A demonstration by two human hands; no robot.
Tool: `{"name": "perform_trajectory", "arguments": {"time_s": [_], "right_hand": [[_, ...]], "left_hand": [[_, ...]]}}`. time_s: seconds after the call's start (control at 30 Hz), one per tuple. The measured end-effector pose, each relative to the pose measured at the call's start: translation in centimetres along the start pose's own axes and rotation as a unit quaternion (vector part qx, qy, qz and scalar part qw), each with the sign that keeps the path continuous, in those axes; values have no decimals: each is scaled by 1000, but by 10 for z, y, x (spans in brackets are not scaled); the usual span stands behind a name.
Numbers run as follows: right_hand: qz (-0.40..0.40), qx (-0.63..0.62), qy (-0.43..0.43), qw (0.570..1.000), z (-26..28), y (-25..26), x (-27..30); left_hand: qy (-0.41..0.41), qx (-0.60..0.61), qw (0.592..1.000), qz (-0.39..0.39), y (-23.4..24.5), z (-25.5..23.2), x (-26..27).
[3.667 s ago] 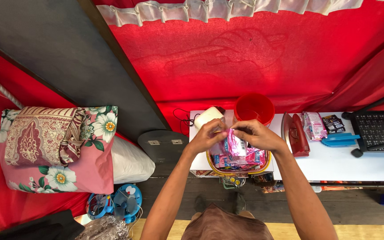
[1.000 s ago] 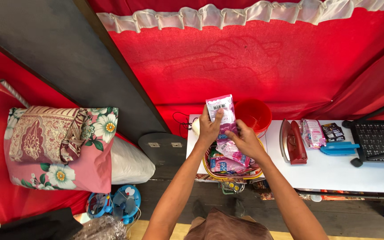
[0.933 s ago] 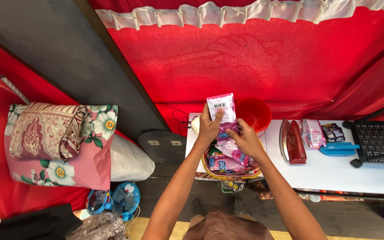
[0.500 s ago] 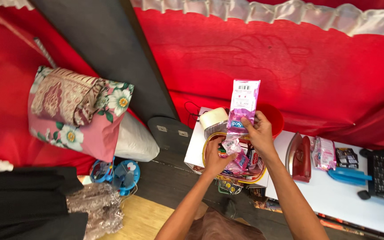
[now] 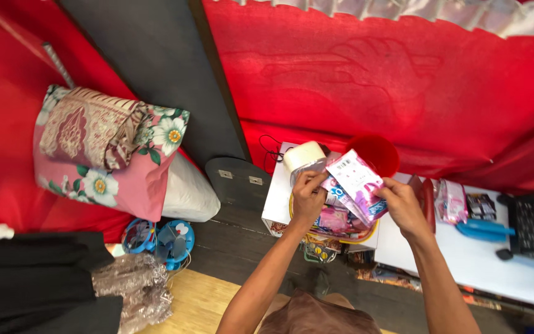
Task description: The person removes various household items from a yellow basket and places them on a white table. Items handled include a small box, a blue plastic tool, packets of wipes, an iron, and other packaged goods. The person continues to empty the basket and arrange the items on the table.
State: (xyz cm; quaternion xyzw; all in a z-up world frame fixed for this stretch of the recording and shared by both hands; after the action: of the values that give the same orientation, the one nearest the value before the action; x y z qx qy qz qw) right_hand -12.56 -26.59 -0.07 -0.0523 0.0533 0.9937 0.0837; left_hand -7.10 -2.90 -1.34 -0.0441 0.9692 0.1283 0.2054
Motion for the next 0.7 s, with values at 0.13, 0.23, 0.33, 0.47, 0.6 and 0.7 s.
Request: {"name": "perform_trajectory", "arguments": {"time_s": [0.13,0.23,0.33,0.47,0.6,0.7], "right_hand": [[44,25,22,998,-8,-2,21],[51,138,66,987,-4,-9,30],[-15,139,-13,990,2,-17,41],[-39,-1,-4,999,10,-33,48],[14,74,57,996,6,-18,49],[33,105,171,979,-4,8,46]], "left_hand": [[26,65,997,22,-1,-11,-6],[35,147,987,48,-6,-18,-8],[84,184,977,61,-13,-24,-6],[145,176,971,76,-19,-33,1],[73,103,990,63,-29,-48,3],[110,111,985,72,-45,-61,4]]}}
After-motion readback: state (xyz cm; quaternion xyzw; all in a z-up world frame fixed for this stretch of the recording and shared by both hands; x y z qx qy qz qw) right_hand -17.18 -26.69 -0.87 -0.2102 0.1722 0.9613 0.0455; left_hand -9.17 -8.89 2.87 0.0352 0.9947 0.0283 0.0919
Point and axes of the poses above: each hand's wrist, its own x-axis away from the middle knuckle, its own y-axis out of the back of the hand, z = x × y, the point moved 2 cm from there along -x, towards the middle knuckle, and after that the axes turned 14 degrees about y, right-handed, at the moved point
